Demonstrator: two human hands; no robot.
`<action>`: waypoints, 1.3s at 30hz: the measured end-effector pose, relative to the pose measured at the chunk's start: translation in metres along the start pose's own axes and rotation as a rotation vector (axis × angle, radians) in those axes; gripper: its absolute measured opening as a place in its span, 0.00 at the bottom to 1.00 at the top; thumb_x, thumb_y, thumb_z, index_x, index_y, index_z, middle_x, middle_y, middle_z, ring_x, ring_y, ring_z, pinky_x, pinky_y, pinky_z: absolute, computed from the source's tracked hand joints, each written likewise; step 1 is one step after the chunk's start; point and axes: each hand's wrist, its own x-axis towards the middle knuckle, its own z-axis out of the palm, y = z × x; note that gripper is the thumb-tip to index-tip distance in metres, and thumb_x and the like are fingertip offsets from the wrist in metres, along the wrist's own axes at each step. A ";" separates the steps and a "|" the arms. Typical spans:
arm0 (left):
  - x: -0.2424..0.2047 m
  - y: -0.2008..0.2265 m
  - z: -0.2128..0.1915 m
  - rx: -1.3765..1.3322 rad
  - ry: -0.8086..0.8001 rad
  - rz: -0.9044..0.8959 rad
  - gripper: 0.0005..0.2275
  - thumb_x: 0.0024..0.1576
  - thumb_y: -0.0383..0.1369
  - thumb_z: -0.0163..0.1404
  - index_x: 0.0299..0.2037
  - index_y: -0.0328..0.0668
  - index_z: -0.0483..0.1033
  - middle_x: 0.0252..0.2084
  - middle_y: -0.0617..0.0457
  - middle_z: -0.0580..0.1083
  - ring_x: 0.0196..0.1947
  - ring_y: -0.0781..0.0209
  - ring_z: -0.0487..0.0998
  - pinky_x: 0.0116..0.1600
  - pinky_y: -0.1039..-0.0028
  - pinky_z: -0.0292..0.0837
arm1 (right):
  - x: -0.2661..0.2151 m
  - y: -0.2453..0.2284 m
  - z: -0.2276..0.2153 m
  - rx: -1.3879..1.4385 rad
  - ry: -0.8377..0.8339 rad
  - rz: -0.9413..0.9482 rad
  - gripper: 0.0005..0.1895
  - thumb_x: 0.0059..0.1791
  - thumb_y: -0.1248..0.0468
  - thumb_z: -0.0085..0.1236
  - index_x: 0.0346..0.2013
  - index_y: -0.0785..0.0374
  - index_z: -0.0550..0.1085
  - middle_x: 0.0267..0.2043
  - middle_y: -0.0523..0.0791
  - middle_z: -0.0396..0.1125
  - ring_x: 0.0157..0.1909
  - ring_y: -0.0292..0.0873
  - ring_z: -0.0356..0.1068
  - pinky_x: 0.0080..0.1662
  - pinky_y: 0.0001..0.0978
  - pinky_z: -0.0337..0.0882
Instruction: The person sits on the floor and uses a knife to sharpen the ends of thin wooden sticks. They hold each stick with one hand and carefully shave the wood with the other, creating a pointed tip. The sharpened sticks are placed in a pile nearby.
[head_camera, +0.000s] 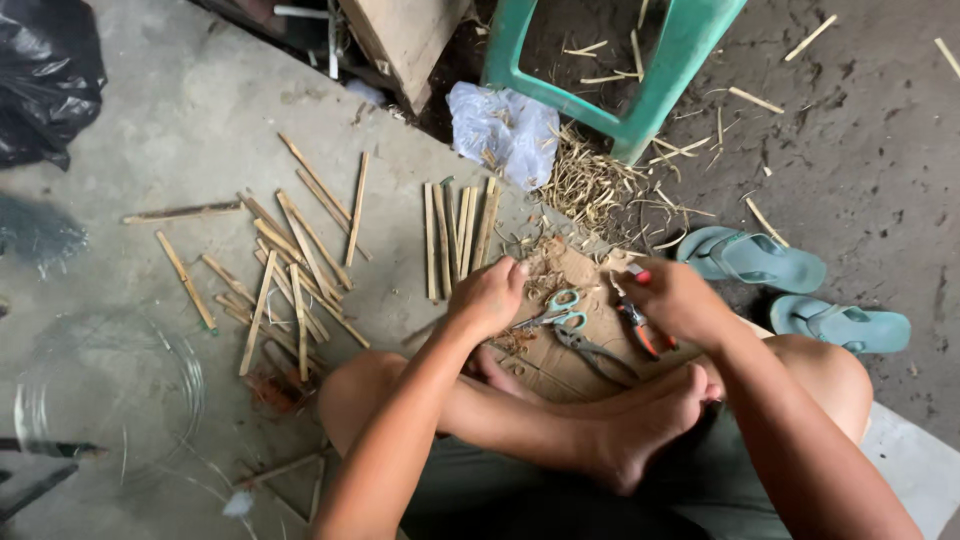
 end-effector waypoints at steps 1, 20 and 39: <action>0.011 -0.004 0.007 -0.001 -0.009 -0.023 0.19 0.69 0.48 0.32 0.47 0.44 0.73 0.41 0.46 0.77 0.41 0.47 0.79 0.48 0.55 0.71 | 0.008 0.016 -0.003 -0.003 0.081 -0.116 0.13 0.52 0.57 0.54 0.37 0.66 0.74 0.19 0.46 0.65 0.22 0.41 0.63 0.29 0.42 0.66; 0.078 -0.039 0.038 0.244 -0.129 -0.358 0.18 0.63 0.48 0.43 0.45 0.45 0.80 0.49 0.39 0.77 0.49 0.36 0.78 0.53 0.51 0.73 | 0.080 0.120 -0.011 0.108 0.302 -0.101 0.18 0.53 0.53 0.57 0.32 0.68 0.74 0.21 0.49 0.63 0.26 0.41 0.58 0.34 0.39 0.66; -0.050 0.017 0.009 -0.700 0.157 0.674 0.11 0.70 0.36 0.45 0.40 0.36 0.73 0.33 0.57 0.74 0.35 0.72 0.73 0.41 0.78 0.71 | -0.007 0.019 0.030 -0.139 0.325 -0.816 0.10 0.42 0.64 0.62 0.25 0.62 0.69 0.21 0.52 0.66 0.25 0.59 0.69 0.31 0.49 0.69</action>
